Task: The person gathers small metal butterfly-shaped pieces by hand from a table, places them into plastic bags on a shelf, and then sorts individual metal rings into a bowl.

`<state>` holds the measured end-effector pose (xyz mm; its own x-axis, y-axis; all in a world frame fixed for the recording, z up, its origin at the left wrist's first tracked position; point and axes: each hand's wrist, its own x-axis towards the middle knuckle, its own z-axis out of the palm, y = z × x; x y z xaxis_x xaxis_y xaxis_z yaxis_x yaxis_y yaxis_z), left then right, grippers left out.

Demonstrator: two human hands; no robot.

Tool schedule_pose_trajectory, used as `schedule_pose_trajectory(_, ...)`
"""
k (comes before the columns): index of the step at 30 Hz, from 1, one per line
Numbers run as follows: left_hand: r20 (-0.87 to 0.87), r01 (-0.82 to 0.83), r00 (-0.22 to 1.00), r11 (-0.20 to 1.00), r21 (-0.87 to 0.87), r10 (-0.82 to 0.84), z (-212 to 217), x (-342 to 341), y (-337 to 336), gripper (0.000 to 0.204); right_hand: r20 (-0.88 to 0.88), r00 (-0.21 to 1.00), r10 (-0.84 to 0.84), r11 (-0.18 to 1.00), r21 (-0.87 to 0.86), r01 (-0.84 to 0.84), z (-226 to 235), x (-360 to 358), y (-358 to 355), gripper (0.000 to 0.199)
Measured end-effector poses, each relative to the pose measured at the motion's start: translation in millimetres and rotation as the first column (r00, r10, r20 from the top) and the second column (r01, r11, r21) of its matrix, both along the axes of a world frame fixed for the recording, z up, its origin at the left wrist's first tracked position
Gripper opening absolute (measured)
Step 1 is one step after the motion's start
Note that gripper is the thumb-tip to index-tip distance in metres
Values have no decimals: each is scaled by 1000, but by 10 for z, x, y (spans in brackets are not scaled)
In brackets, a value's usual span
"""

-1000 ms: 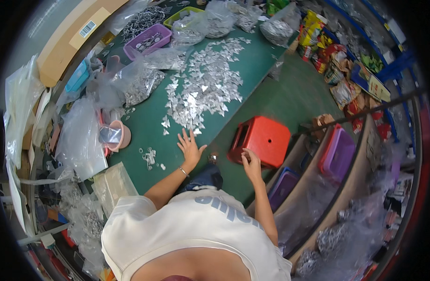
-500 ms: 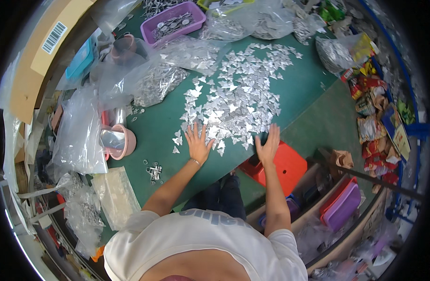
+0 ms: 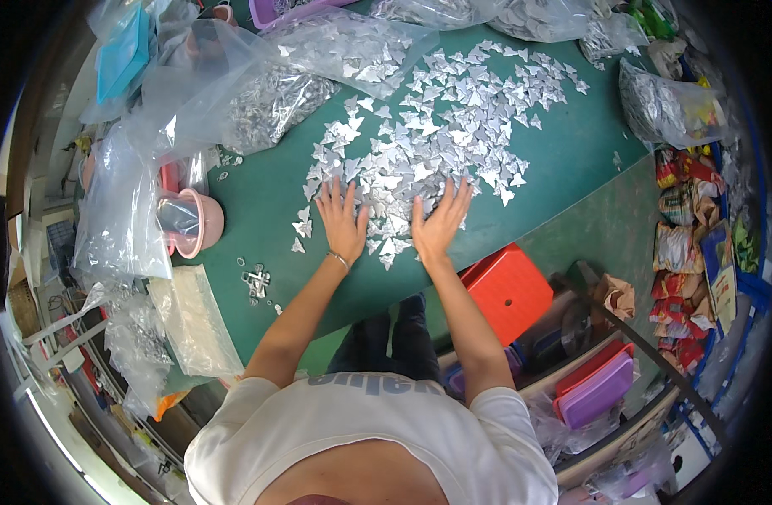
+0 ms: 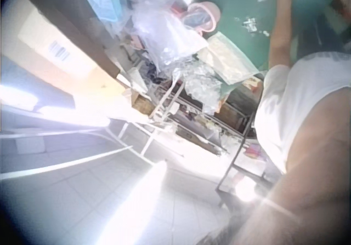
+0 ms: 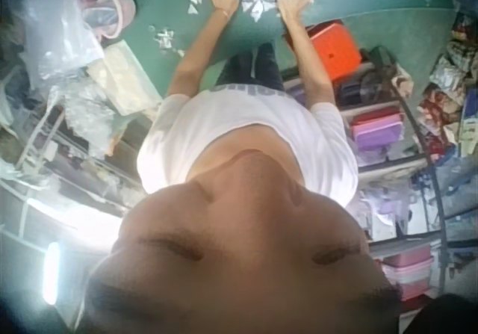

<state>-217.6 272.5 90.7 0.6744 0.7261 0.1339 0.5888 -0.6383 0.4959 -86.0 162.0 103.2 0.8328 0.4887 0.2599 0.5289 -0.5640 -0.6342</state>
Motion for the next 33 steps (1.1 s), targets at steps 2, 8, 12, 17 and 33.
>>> schedule_pose_trajectory(2,-6,81,997,996,-27,-81,170,-19,-208,59,-52,996,67,996,67,-64,-26,-19,5,56)
schedule_pose_trajectory(8,-135,318,936,945,-75,-325,152,24,-761,87,-251,887,388,896,325,-301,21,161,-67,45)
schedule_pose_trajectory(12,-191,238,953,971,-4,-234,158,274,-546,84,-20,907,421,900,131,-415,77,590,-96,50)
schedule_pose_trajectory(17,-148,180,973,983,18,-176,120,273,-457,60,57,815,576,815,-117,-568,95,609,-58,54)
schedule_pose_trajectory(33,119,70,991,992,-101,-58,348,-217,-386,44,16,867,499,858,-146,-492,145,210,-23,76)
